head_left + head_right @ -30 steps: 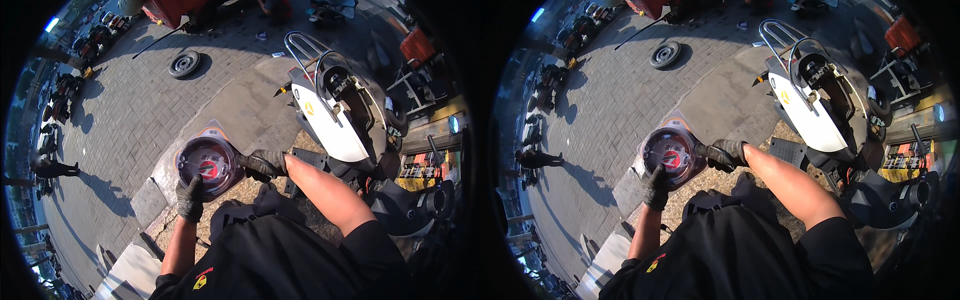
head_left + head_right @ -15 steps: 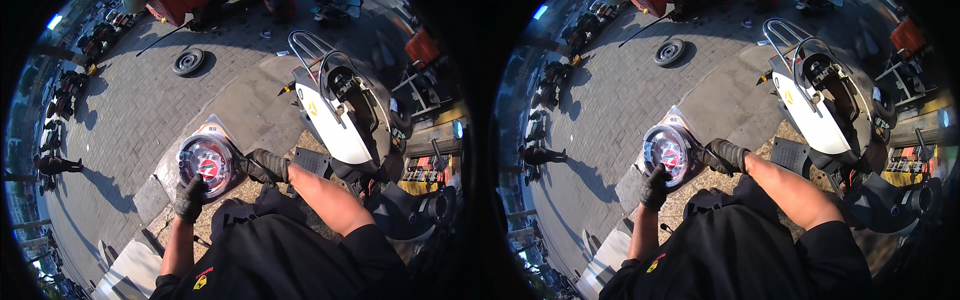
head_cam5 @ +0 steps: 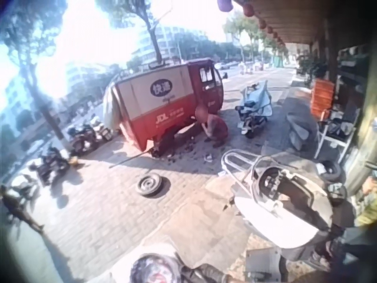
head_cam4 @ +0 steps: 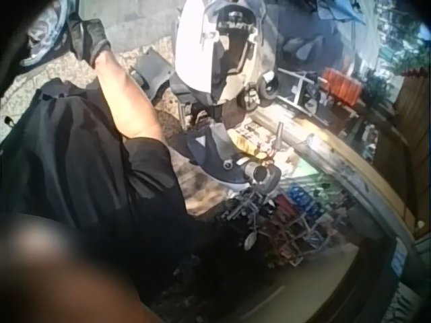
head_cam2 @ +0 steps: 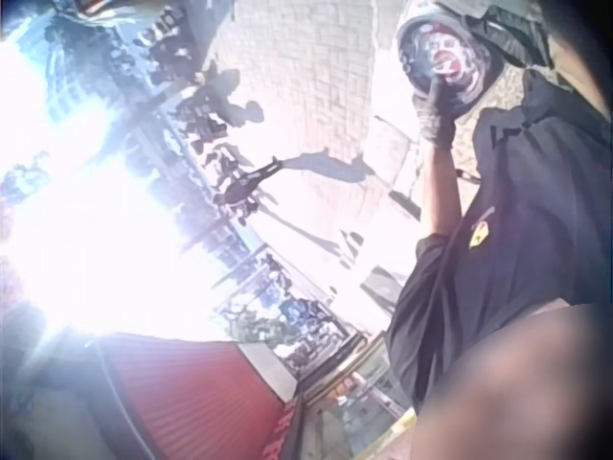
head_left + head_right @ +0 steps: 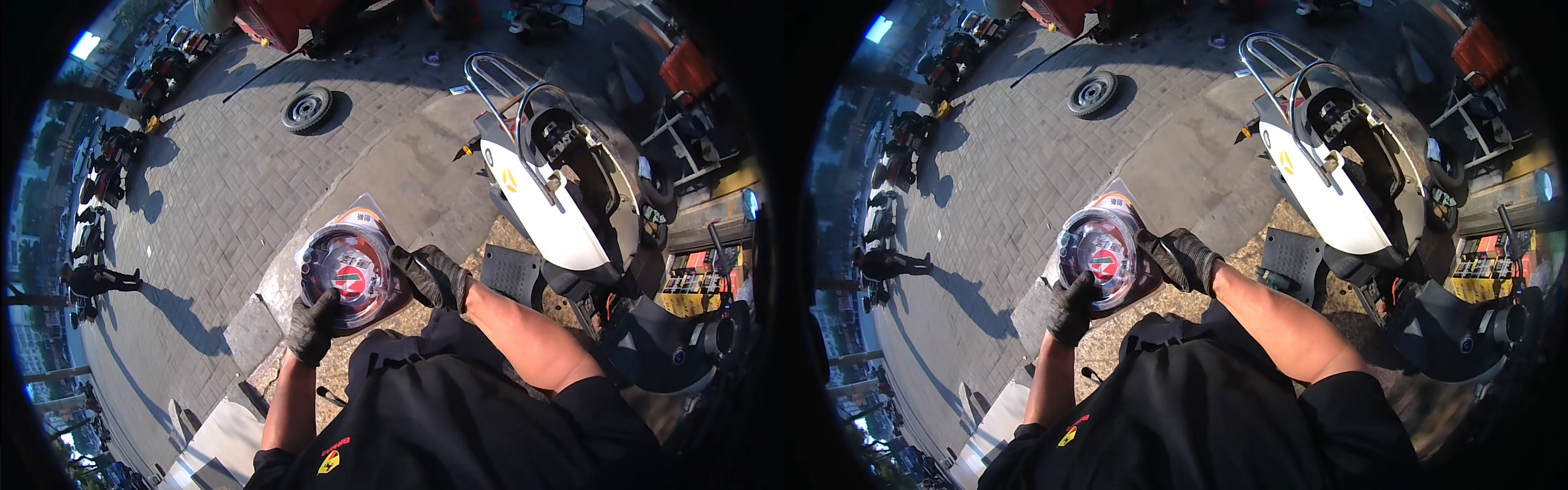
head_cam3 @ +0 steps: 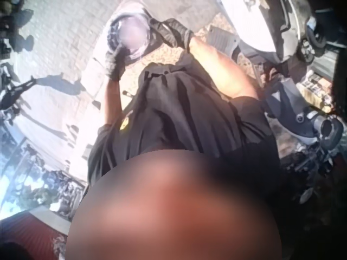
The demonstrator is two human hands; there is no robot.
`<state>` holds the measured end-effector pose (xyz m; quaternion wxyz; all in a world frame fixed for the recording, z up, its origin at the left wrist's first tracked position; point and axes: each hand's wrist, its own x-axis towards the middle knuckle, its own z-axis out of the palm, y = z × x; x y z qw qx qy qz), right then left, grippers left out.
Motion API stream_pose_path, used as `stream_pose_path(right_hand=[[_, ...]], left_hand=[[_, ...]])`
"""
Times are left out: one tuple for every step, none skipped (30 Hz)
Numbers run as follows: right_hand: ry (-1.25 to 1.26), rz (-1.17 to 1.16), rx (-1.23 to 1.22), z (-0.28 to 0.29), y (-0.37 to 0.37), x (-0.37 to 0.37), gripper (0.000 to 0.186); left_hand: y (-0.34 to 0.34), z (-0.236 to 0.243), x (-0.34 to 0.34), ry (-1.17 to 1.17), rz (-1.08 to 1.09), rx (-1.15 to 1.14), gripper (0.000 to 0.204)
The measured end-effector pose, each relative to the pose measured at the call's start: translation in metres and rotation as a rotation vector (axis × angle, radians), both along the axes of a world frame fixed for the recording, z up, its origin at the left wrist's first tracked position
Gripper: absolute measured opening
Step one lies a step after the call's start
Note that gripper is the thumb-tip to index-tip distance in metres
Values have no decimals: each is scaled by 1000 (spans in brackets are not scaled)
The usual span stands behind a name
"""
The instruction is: The person unpacks a brake shoe, then installs it into the brake assembly of a red three-wheeled vehicle. They use a screwdriver and an impact wrench to secure the components.
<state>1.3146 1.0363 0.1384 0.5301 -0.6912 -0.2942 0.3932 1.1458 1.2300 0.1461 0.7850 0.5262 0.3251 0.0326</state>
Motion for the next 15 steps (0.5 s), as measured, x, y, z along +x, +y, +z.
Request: stream_pose_path(right_hand=[[340,-27,-198,-1,0,1,68],[376,-21,-205,-3,0,3,69],[373,-58,-255,-5,-1,4,69],[224,-41,-145,-7,-1,5,70],[55,-61,-68,-9,-1,6,71],[-115,-79,9,-11,-2,7,73],[-17,-71,-67,-12,-3,8,74],[82,-62,-143,-12,-4,9,75],[181,-36,-259,-12,-6,10,76],[307,-62,-246,-12,-6,12,77],[252,-62,-227,-12,-7,13,77],[328,-66,-207,-12,-8,15,77],[367,-90,-194,-13,-10,16,78],[267,-94,-170,-15,-11,17,78],[138,-103,-115,-17,-12,17,78]], left_hand=[[-1,2,2,-49,-25,11,40],[-2,3,4,-53,-47,45,41],[-2,4,5,-21,-41,46,41],[-2,5,7,-13,-53,26,41],[-1,6,8,-41,-71,-10,41],[-1,6,8,-2,-70,1,41],[0,6,9,2,-74,-3,41],[0,5,10,-14,-82,-24,42],[1,4,11,33,-86,20,41],[1,2,11,61,-99,46,41],[1,0,13,96,-107,60,41],[1,-2,15,60,-122,58,41],[1,-3,15,75,-120,68,41],[1,-5,17,76,-122,62,41],[1,-6,18,48,-134,32,42]])
